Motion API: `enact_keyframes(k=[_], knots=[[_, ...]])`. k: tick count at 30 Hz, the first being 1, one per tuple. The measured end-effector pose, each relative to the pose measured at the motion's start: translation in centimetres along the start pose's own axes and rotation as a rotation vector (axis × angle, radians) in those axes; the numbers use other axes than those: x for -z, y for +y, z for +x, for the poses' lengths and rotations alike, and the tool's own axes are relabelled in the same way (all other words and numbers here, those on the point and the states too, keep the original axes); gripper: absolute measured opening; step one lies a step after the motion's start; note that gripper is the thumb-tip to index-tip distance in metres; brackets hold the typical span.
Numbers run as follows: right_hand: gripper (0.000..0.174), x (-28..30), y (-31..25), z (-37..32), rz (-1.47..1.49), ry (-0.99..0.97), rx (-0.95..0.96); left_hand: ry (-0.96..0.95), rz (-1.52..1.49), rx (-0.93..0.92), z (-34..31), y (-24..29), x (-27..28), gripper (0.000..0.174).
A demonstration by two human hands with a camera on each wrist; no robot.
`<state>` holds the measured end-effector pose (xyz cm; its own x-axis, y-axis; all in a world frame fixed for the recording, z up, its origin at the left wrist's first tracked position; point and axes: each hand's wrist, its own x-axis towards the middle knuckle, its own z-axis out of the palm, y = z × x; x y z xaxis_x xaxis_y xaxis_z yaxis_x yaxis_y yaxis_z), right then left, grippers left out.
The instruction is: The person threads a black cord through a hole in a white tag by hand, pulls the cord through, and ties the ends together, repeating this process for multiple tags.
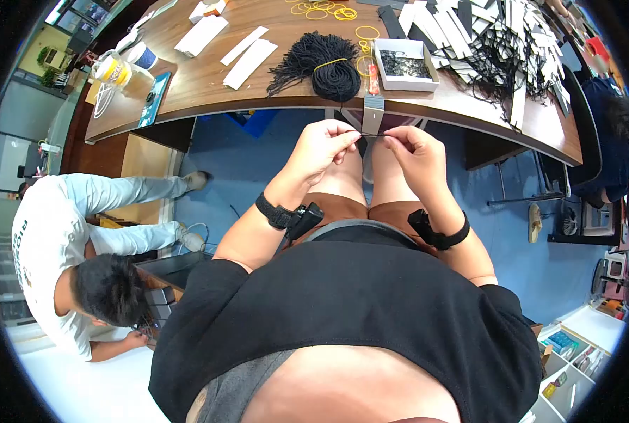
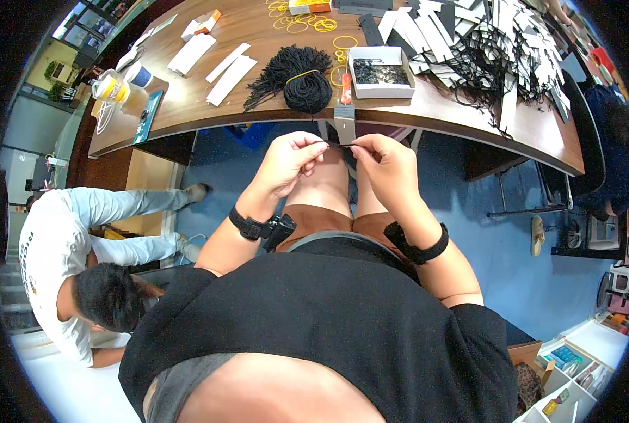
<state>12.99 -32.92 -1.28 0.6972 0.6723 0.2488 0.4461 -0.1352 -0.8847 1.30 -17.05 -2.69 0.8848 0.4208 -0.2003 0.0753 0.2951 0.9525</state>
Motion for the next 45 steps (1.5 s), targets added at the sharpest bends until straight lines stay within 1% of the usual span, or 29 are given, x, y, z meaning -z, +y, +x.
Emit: enact_keyframes(k=[3, 6, 8, 9, 10, 11, 13, 14, 17, 18, 21, 22, 25, 26, 27, 29, 30, 32, 33, 34, 35, 37, 38, 39, 40, 41, 43, 45], knots=[[0.016, 0.1, 0.8, 0.0, -0.021, -0.052, -0.085, -0.012, 0.051, -0.036, 0.5, 0.4, 0.0, 0.010], [0.022, -0.2, 0.4, 0.3, -0.119, -0.033, 0.212, -0.041, 0.115, -0.021, 0.5, 0.7, -0.2, 0.010], [0.025, -0.2, -1.1, 0.6, -0.097, -0.073, 0.145, -0.057, 0.205, -0.010, 0.4, 1.2, -0.5, 0.010], [0.027, -0.1, -1.6, 0.8, -0.086, -0.091, 0.115, -0.074, 0.202, -0.032, 0.4, 1.2, -0.5, 0.010], [0.023, -0.4, -1.1, 1.2, -0.084, -0.130, 0.154, -0.092, 0.199, -0.054, 0.4, 1.2, -0.5, 0.010], [0.022, -0.7, -0.5, 1.3, -0.091, -0.152, 0.140, -0.110, 0.195, -0.076, 0.4, 1.1, -0.5, 0.010], [0.018, -0.9, 0.1, 1.6, -0.103, -0.197, 0.118, -0.132, 0.204, -0.040, 0.5, 1.2, -0.3, 0.010], [0.012, -1.0, -0.1, 1.6, -0.107, -0.196, 0.101, -0.140, 0.208, -0.023, 0.5, 1.3, -0.2, 0.010], [0.009, -0.9, -0.3, 1.1, -0.110, -0.174, 0.007, -0.112, 0.346, -0.194, 1.0, -0.7, 0.4, 0.010], [0.007, -1.1, 0.3, 1.0, 0.022, -0.130, -0.107, -0.021, 0.476, -0.341, 1.0, -0.6, 0.1, 0.010], [0.005, -1.5, 0.9, 2.0, 0.171, 0.028, -0.142, 0.135, 0.765, -0.559, 2.2, 0.0, -0.2, 0.009], [0.007, -1.7, 1.3, 2.3, 0.106, 0.047, -0.134, 0.179, 0.795, -0.542, 2.5, 0.3, -0.5, 0.010], [0.013, -2.1, 2.9, 3.2, -0.092, 0.095, -0.100, 0.274, 0.916, -0.659, 3.5, -1.0, -0.3, 0.012], [0.017, -2.1, 3.6, 3.0, -0.075, 0.014, -0.185, 0.198, 0.856, -0.577, 3.8, -1.6, 0.0, 0.013], [0.016, -2.3, 3.9, 2.7, 0.080, -0.067, -0.281, 0.152, 0.762, -0.499, 3.7, -2.0, 0.0, 0.013], [0.015, -2.3, 4.1, 2.1, 0.467, -0.190, -0.546, 0.126, 0.618, -0.531, 3.6, -2.7, -0.4, 0.014], [0.014, -2.4, 4.5, 2.1, 0.613, -0.245, -0.592, 0.117, 0.541, -0.540, 3.8, -3.4, -0.7, 0.014], [0.014, -2.6, 4.8, 2.2, 0.544, -0.258, -0.611, 0.101, 0.387, -0.560, 4.3, -4.5, -1.2, 0.015], [0.014, -2.6, 4.8, 2.4, 0.506, -0.267, -0.609, 0.134, 0.413, -0.541, 4.3, -4.4, -1.2, 0.015], [0.014, -3.2, 4.9, 2.4, 0.034, -0.073, -0.121, 0.165, 0.438, -0.516, 4.3, -4.4, -1.2, 0.016], [0.016, -2.8, 4.7, 2.0, -0.156, 0.103, 0.031, 0.195, 0.463, -0.491, 4.3, -4.4, -1.2, 0.016], [0.018, -2.0, 1.0, 1.8, -0.259, 0.233, 0.150, 0.165, 0.425, -0.439, 4.2, -4.5, -1.3, 0.017], [0.021, -2.1, 0.6, 2.0, -0.349, 0.277, 0.340, 0.145, 0.399, -0.403, 4.0, -4.6, -1.4, 0.017], [0.022, -2.1, 0.6, 2.1, -0.390, 0.254, 0.408, 0.123, 0.373, -0.364, 3.8, -4.7, -1.5, 0.017], [0.022, -2.2, 0.9, 2.2, -0.431, 0.233, 0.476, 0.113, 0.284, -0.360, 3.7, -4.8, -1.7, 0.017], [0.023, -2.2, 1.0, 2.3, -0.473, 0.214, 0.545, 0.109, 0.311, -0.318, 3.6, -4.7, -1.8, 0.017], [0.021, -2.4, 1.2, 2.3, -0.427, 0.223, 0.531, 0.106, 0.361, -0.235, 3.4, -4.0, -2.0, 0.016], [0.020, -2.5, 1.1, 2.2, -0.380, 0.215, 0.493, 0.089, 0.301, -0.274, 3.5, -4.6, -1.9, 0.016]])
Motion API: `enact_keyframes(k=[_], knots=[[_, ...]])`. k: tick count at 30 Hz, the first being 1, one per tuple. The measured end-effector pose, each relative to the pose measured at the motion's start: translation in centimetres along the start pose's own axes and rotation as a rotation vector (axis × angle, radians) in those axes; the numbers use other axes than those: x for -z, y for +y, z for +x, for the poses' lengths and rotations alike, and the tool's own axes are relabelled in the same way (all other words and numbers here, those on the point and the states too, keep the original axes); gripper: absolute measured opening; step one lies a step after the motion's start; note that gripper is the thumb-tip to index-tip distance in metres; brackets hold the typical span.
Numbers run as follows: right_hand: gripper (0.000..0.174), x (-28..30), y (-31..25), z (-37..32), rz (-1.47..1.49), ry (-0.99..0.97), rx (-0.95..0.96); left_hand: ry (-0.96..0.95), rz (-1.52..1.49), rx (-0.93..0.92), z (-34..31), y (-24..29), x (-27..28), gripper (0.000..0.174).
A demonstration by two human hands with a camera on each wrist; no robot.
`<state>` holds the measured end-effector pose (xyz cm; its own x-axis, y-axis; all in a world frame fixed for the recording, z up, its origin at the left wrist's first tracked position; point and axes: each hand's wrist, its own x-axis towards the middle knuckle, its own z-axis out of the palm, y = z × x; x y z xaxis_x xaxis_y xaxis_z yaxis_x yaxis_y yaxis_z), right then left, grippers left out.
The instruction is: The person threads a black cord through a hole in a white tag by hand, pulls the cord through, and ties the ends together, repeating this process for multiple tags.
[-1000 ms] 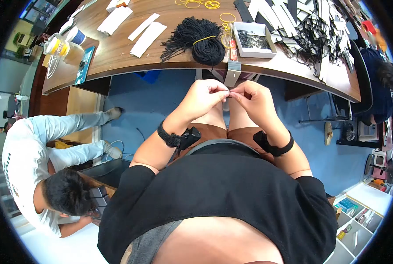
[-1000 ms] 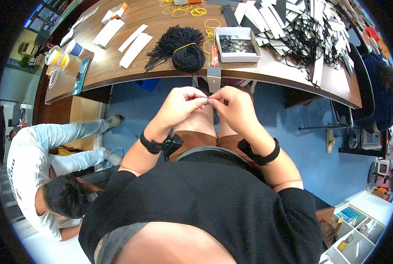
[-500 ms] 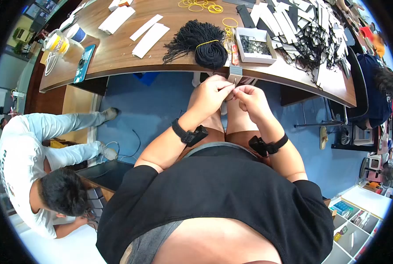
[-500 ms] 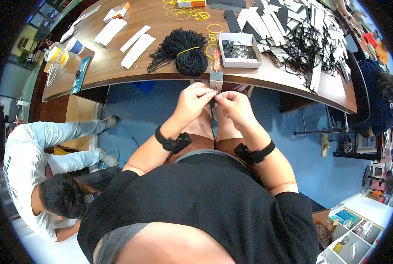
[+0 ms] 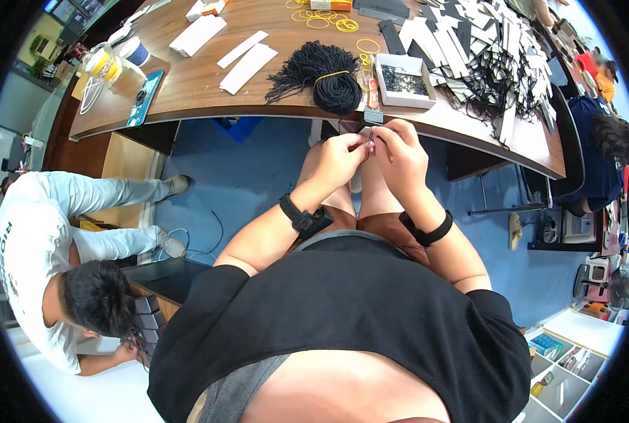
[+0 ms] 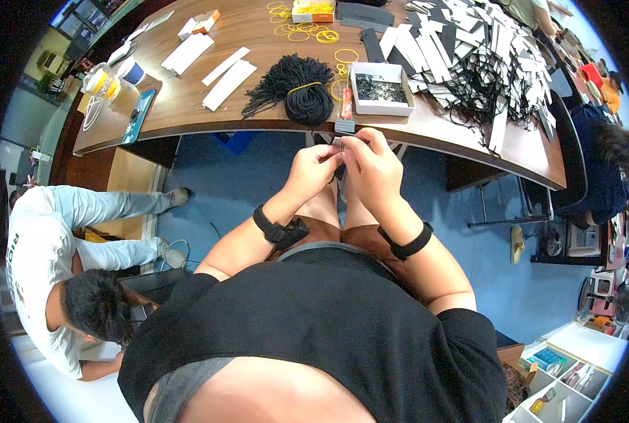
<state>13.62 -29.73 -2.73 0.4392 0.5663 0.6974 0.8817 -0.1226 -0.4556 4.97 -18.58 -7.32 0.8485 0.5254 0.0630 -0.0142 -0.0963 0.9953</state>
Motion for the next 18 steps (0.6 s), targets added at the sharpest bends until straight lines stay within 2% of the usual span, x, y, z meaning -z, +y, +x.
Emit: enact_keyframes(k=[7, 9, 16, 17, 18], knots=[[0.017, -0.3, -0.1, 0.1, -0.041, -0.012, -0.039, -0.013, -0.002, -0.034, -0.2, 0.5, 0.1, 0.016], [0.016, -0.4, 0.0, 0.1, 0.020, -0.043, -0.106, -0.036, 0.001, 0.029, -0.2, 0.7, 0.2, 0.016], [0.011, -1.1, 0.8, -0.3, 0.426, -0.137, -0.560, -0.063, -0.019, 0.025, -0.7, -0.8, 0.5, 0.014], [0.010, -1.1, 1.0, -0.5, 0.384, -0.134, -0.553, -0.099, -0.003, 0.052, -1.0, -0.8, 0.8, 0.014], [0.010, -0.9, 0.7, -0.4, 0.326, -0.129, -0.453, -0.137, 0.013, 0.080, -1.3, -0.4, 1.1, 0.014]])
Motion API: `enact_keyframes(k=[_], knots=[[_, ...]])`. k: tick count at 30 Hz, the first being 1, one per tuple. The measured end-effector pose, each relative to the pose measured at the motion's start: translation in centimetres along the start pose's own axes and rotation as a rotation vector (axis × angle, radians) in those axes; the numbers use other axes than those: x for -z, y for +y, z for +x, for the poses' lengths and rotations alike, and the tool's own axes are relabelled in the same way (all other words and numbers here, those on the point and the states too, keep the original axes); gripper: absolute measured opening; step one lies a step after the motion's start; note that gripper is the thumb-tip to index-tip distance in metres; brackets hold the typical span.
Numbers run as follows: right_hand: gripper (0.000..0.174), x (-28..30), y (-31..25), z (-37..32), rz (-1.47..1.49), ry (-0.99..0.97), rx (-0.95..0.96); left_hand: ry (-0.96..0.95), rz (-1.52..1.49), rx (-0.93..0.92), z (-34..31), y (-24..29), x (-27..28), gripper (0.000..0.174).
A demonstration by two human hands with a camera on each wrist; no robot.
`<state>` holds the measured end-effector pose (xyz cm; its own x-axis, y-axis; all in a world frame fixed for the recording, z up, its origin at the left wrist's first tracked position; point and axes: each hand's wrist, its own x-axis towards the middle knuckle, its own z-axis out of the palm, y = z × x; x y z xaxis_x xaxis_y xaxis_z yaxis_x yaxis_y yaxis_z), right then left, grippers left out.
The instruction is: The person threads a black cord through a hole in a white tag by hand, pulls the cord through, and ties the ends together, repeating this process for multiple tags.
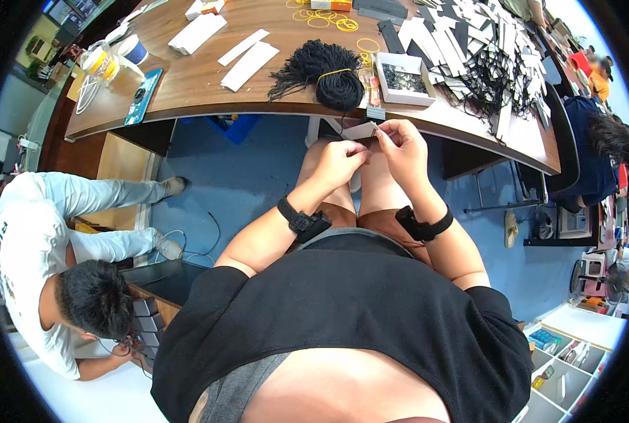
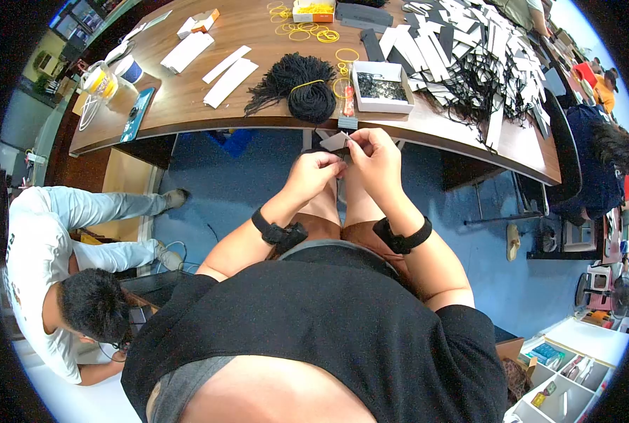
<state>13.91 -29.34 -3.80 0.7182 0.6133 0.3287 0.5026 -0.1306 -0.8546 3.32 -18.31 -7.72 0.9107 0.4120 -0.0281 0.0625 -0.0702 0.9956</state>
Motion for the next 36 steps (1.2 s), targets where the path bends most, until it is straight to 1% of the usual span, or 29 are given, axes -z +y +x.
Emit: enact_keyframes(k=[1, 2, 3, 4, 6, 8, 9, 10, 12, 15, 16, 18, 19, 21, 22, 23, 24, 25, 26, 27, 28, 29, 32, 33, 34, 35, 36], knots=[[0.011, 0.2, -0.5, -0.2, -0.065, 0.003, 0.096, -0.038, 0.015, 0.028, -0.3, 0.2, 0.1, 0.014], [0.011, 0.4, -0.8, -0.4, -0.129, 0.008, 0.192, -0.030, -0.035, 0.034, -0.4, -0.3, 0.1, 0.013], [0.010, 0.7, -0.9, -0.7, -0.191, -0.057, 0.317, -0.021, -0.086, 0.039, -0.4, -1.1, 0.1, 0.013], [0.010, 0.9, -1.2, -1.4, -0.223, -0.122, 0.322, -0.010, -0.138, 0.042, -0.4, -1.7, 0.0, 0.014], [0.012, 0.9, -0.5, -2.3, -0.227, -0.239, 0.149, -0.034, -0.140, 0.038, -0.3, -2.4, 0.3, 0.014], [0.016, 0.4, 0.2, -2.0, -0.029, -0.095, -0.053, -0.044, -0.165, 0.042, -0.6, -2.6, 0.3, 0.014], [0.018, 0.4, -0.4, -1.3, -0.014, -0.053, -0.049, -0.042, -0.191, 0.044, -0.8, -1.6, 0.2, 0.014], [0.019, 0.2, 0.6, -0.5, 0.086, -0.099, -0.145, -0.040, -0.216, 0.045, -1.0, -1.1, 0.1, 0.014], [0.016, 0.1, 0.4, 0.1, 0.202, -0.134, -0.320, -0.051, -0.185, 0.034, -1.1, -1.0, 0.1, 0.014], [0.013, 0.2, 0.5, -0.1, 0.477, -0.075, -0.418, -0.063, -0.129, 0.039, -1.3, -1.0, 1.0, 0.015], [0.012, 0.3, 0.7, -0.3, 0.472, -0.064, -0.394, -0.069, -0.109, 0.048, -1.6, -1.0, 1.5, 0.016], [0.009, 0.6, 1.2, -0.5, 0.466, -0.040, -0.348, -0.069, -0.192, 0.107, -2.0, -0.5, 2.5, 0.015], [0.010, 0.8, 1.4, -0.5, 0.637, -0.079, -0.420, -0.068, -0.231, 0.138, -2.2, -0.2, 2.9, 0.015], [0.011, 1.1, 1.6, -0.3, 0.984, -0.159, -0.558, -0.066, -0.217, 0.129, -2.2, -0.2, 3.6, 0.015], [0.011, 1.4, 1.6, -0.3, 1.142, -0.196, -0.648, -0.063, -0.210, 0.124, -2.2, -0.2, 3.9, 0.015], [0.013, 1.8, 1.5, -0.2, 1.298, -0.235, -0.738, -0.060, -0.248, 0.167, -2.2, -0.4, 4.3, 0.014], [0.014, 2.2, 1.6, -0.2, 1.454, -0.274, -0.829, -0.092, -0.217, 0.166, -2.4, 0.2, 4.6, 0.013], [0.016, 2.5, 1.8, -0.2, 1.698, -0.410, -0.933, -0.127, -0.186, 0.166, -2.7, 1.0, 4.8, 0.013], [0.015, 2.6, 1.6, -0.5, 1.775, -0.410, -0.962, -0.162, -0.157, 0.167, -2.9, 1.4, 4.9, 0.012], [0.015, 2.8, 0.9, -0.9, 1.852, -0.409, -0.991, -0.156, -0.046, 0.159, -3.0, 1.7, 5.0, 0.011], [0.016, 2.9, 0.3, -1.2, 1.929, -0.411, -1.019, -0.163, -0.098, 0.170, -3.0, 2.0, 4.8, 0.011], [0.024, 3.1, 0.0, -1.4, 1.934, -0.470, -0.943, -0.168, -0.148, 0.179, -3.1, 2.5, 4.5, 0.010], [0.032, 3.4, -0.8, -1.9, 1.109, -0.547, -0.419, -0.147, -0.355, 0.233, -2.8, 3.1, 3.7, 0.009], [0.037, 4.3, -2.2, -1.9, 0.675, -0.586, -0.295, -0.132, -0.434, 0.250, -2.6, 3.3, 3.4, 0.009], [0.038, 3.7, -2.5, -2.2, 0.387, -0.549, -0.069, -0.128, -0.515, 0.252, -2.3, 3.3, 3.0, 0.009], [0.039, 3.2, -2.9, -2.5, 0.086, -0.459, 0.132, -0.124, -0.598, 0.255, -2.2, 3.3, 2.4, 0.010], [0.040, 2.8, -2.6, -2.6, -0.091, -0.464, 0.197, -0.121, -0.680, 0.258, -2.1, 3.1, 2.1, 0.010]])
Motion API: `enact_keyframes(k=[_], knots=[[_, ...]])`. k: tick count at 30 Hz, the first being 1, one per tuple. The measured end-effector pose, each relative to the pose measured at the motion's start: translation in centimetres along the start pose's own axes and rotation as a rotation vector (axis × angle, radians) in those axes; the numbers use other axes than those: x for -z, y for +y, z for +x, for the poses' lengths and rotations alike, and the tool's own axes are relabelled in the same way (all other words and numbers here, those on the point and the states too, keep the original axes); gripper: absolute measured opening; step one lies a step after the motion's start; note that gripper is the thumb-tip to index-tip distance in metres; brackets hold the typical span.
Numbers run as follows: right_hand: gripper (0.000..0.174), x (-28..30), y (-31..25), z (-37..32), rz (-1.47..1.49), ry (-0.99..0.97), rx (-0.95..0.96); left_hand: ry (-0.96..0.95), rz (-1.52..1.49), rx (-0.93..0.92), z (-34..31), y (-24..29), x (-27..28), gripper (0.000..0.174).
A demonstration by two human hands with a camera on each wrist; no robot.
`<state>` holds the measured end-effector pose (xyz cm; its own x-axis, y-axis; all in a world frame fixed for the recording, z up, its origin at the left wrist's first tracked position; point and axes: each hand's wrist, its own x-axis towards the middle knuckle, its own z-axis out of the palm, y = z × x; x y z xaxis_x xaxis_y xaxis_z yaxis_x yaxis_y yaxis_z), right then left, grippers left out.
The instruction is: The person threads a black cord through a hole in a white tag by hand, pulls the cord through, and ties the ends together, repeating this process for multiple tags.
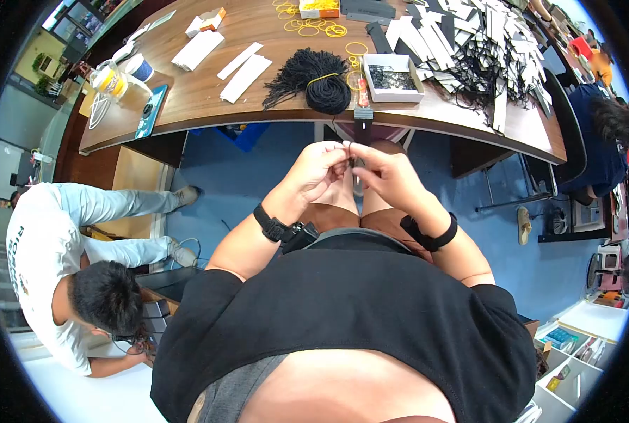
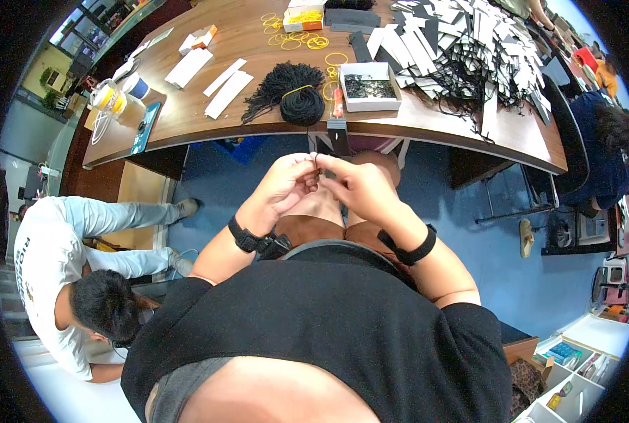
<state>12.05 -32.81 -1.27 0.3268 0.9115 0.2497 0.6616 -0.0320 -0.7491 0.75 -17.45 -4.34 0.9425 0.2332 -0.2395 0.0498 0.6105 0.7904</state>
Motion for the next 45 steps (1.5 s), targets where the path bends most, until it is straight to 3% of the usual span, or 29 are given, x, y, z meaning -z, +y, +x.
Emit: enact_keyframes(k=[1, 4, 5, 8, 11, 14, 16, 17, 18, 20, 21, 22, 24, 28, 29, 31, 32, 33, 34, 35, 36, 37, 38, 39, 40, 42, 45], knots=[[0.033, -0.3, -0.3, 0.1, -0.056, 0.025, -0.039, -0.031, -0.018, 0.006, 0.2, -0.3, 0.2, 0.011], [0.025, -1.0, -0.3, 0.2, -0.211, 0.262, 0.092, 0.065, -0.113, 0.081, -0.2, -0.4, -1.1, 0.010], [0.023, -1.4, -0.2, 0.2, -0.216, 0.284, 0.101, -0.012, -0.202, 0.115, -0.2, -0.4, -0.9, 0.012], [0.018, -1.9, -0.2, 0.3, -0.230, 0.324, 0.108, 0.037, -0.335, 0.267, -1.0, 0.8, -1.7, 0.012], [0.014, -1.4, -0.7, 0.8, -0.153, 0.326, 0.038, 0.006, -0.228, 0.116, -0.6, 0.4, 0.1, 0.018], [0.010, -0.1, -1.8, 1.4, 0.158, 0.265, -0.110, 0.160, 0.789, -0.584, -1.0, 0.9, -0.3, 0.032], [0.009, 1.2, -3.1, 1.8, 0.435, 0.128, -0.240, 0.018, 0.899, -0.708, -0.8, 0.6, -1.4, 0.036], [0.009, 1.7, -3.7, 1.9, 0.585, 0.093, -0.271, -0.135, 0.634, -0.507, -0.8, 0.1, -1.3, 0.034], [0.008, 1.9, -3.8, 2.0, 0.489, 0.136, -0.184, -0.282, 0.369, -0.308, -0.6, -0.3, -1.1, 0.034], [0.007, 2.5, -3.9, 2.2, 0.291, 0.221, -0.010, -0.288, 0.299, -0.265, -0.1, -0.7, -0.5, 0.030], [0.004, 3.3, -3.4, 2.8, -0.135, 0.417, 0.300, -0.302, 0.242, -0.228, -0.3, -0.7, -0.5, 0.028], [0.005, 3.9, -2.9, 2.9, -0.277, 0.507, 0.344, -0.314, 0.183, -0.187, -0.6, -0.6, -0.3, 0.026], [0.006, 4.8, -2.6, 2.9, -0.192, 0.528, -0.007, -0.359, 0.356, -0.071, -1.1, -0.1, 0.2, 0.020], [0.019, 4.7, -1.9, 2.8, 1.309, 0.263, -0.411, -0.409, 0.451, -0.012, -1.6, 1.8, -1.4, 0.017], [0.021, 4.7, -1.3, 2.7, 1.412, 0.312, -0.485, -0.411, 0.395, 0.035, -1.8, 2.2, -1.6, 0.017], [0.022, 4.6, -0.5, 2.3, 1.536, 0.241, -0.369, -0.445, 0.301, 0.032, -1.8, 2.1, -1.6, 0.017], [0.022, 4.5, -0.2, 2.1, 1.593, 0.204, -0.304, -0.425, 0.405, 0.032, -2.1, 1.9, -1.7, 0.016], [0.023, 4.4, -0.1, 1.6, 1.531, 0.208, -0.343, -0.418, 0.612, 0.020, -2.6, 1.9, -2.3, 0.016], [0.021, 4.7, 0.6, 1.1, 1.427, 0.084, -0.268, -0.407, 0.820, 0.003, -3.0, 2.1, -2.9, 0.017], [0.019, 4.7, 0.7, 0.1, 1.044, 0.120, -0.360, -0.487, 1.103, -0.205, -2.6, 1.4, -2.2, 0.020], [0.017, 4.6, -0.2, -0.9, 0.660, 0.149, -0.439, -0.473, 1.254, -0.271, -2.4, 0.6, -1.6, 0.025], [0.016, 3.9, -1.3, -1.7, 0.415, 0.152, -0.399, -0.538, 1.213, -0.268, -2.4, 0.4, -1.3, 0.026], [0.017, 2.9, -2.3, -2.0, 0.174, 0.155, -0.353, -0.600, 1.175, -0.262, -2.5, 0.4, -1.1, 0.027], [0.022, 1.9, -2.0, -2.1, -0.068, 0.220, 0.002, -0.570, 1.349, -0.238, -3.2, 1.1, -1.9, 0.031], [0.025, 2.8, -5.0, -1.9, -0.086, -0.040, -0.381, -0.522, 1.362, -0.261, -3.4, 1.0, -2.3, 0.032], [0.024, 2.9, -5.2, -1.6, -0.169, -0.223, -0.314, -0.559, 1.454, -0.258, -3.4, 2.5, -3.1, 0.031], [0.018, 1.9, -2.4, -1.7, -0.137, -0.262, -0.023, -0.529, 1.589, -0.270, -3.2, 3.2, -3.1, 0.030]])
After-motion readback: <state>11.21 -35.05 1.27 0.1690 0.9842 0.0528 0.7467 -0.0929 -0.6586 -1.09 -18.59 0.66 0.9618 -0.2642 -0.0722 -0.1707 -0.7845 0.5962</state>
